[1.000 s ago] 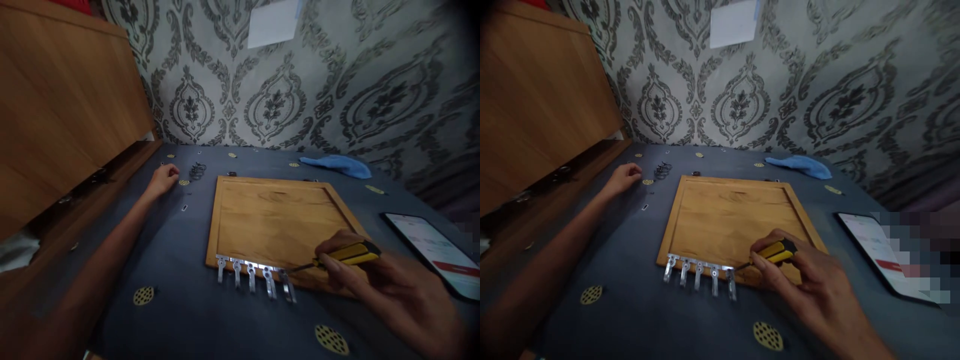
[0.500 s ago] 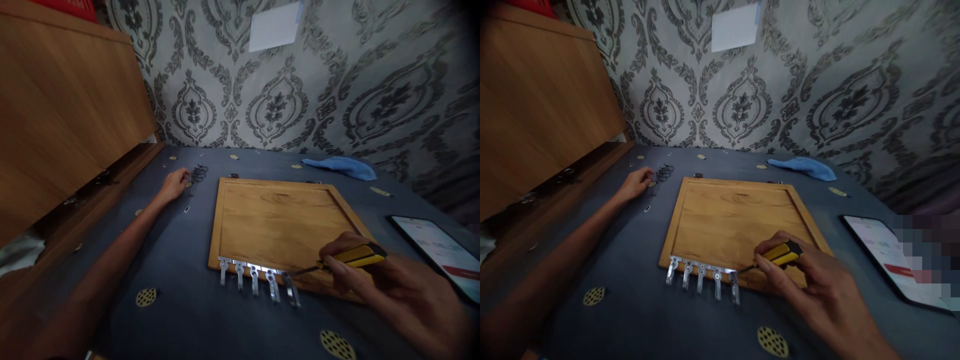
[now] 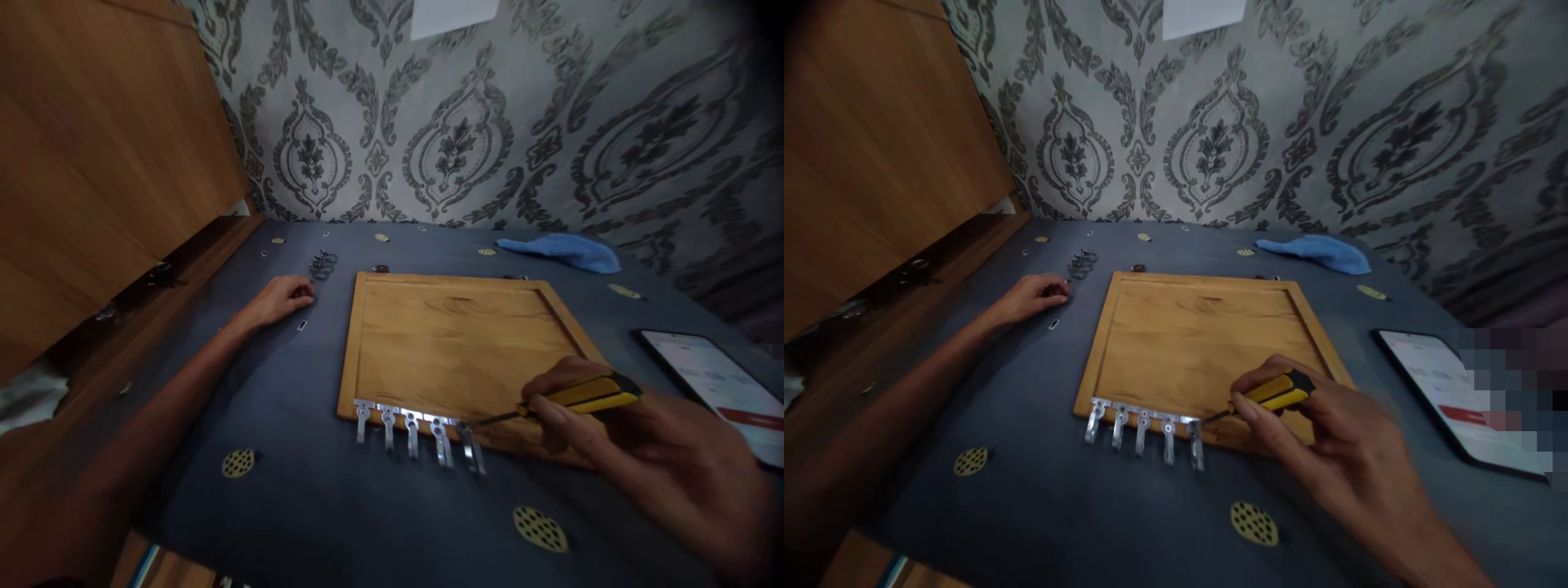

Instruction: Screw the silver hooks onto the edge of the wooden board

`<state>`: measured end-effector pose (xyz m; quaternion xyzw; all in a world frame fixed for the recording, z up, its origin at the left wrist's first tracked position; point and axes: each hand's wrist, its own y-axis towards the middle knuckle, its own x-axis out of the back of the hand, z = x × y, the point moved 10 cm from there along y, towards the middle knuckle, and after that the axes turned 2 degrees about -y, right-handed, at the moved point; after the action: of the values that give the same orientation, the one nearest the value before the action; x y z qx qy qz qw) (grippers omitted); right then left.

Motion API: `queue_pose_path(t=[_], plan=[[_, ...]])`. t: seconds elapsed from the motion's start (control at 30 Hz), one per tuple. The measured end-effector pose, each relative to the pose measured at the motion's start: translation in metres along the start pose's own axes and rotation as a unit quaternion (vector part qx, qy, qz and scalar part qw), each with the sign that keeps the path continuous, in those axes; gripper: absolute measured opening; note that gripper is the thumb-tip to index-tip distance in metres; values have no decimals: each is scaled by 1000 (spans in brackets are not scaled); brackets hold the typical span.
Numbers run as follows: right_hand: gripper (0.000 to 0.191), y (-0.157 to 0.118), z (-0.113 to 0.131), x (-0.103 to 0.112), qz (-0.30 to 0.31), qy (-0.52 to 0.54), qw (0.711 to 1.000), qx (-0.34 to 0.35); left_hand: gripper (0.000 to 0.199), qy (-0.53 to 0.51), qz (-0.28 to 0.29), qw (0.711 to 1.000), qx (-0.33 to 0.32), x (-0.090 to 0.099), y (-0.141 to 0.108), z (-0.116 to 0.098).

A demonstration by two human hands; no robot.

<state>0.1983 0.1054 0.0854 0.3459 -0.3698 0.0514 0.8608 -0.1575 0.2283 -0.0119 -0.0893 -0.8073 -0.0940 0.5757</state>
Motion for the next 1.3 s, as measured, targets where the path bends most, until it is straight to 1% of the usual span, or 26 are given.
queue_pose_path(t=[0.07,0.2,0.33,0.43,0.5,0.57,0.63,0.7,0.73,0.77,0.8,0.83,0.93,1.0,1.07,1.17,1.23,1.3], plan=[[49,-1,2,-1,8,11,1000,-6,34,10,13,1000,-5,-4,-3,-5],[38,-4,2,-5,23,37,999,-25,30,37,15,999,-2,-5,1,-10],[35,-8,-5,-9,34,75,995,-54,8,53,7,999,11,1,8,-12],[26,-11,-7,-10,43,97,993,-59,12,50,1,998,24,8,10,-19],[22,-13,-8,-11,43,102,992,-64,11,44,0,999,32,11,7,-30],[24,-14,-10,-11,41,106,990,-79,4,34,-2,999,32,14,2,-47],[25,-14,-11,-11,39,105,990,-88,7,23,-2,999,26,17,-3,-68],[23,-12,-7,-9,33,92,992,-80,7,5,-32,999,-5,28,-8,-90],[21,-11,-5,-8,36,79,994,-72,9,10,-36,999,-15,31,-9,-97],[20,-10,-3,-7,34,66,995,-60,9,20,-41,999,-17,35,-10,-100],[20,-10,-1,-3,22,58,997,-49,11,31,-47,998,-17,38,-9,-98],[20,-9,0,-5,31,57,997,-38,14,41,-51,998,-14,41,-8,-93],[27,-8,1,-3,20,52,998,-7,15,70,-55,996,7,45,-5,-63],[31,-7,2,-3,16,39,999,13,18,82,-33,996,12,38,-4,-45],[31,-7,5,-2,9,26,999,29,27,87,2,996,3,23,-4,-34],[35,-5,7,0,0,13,999,35,32,97,37,994,-13,4,-5,-27],[39,-5,7,1,0,9,1000,27,34,106,44,993,-16,-1,-5,-24],[42,-4,7,1,2,10,1000,19,34,113,44,992,-13,-2,-5,-20]])
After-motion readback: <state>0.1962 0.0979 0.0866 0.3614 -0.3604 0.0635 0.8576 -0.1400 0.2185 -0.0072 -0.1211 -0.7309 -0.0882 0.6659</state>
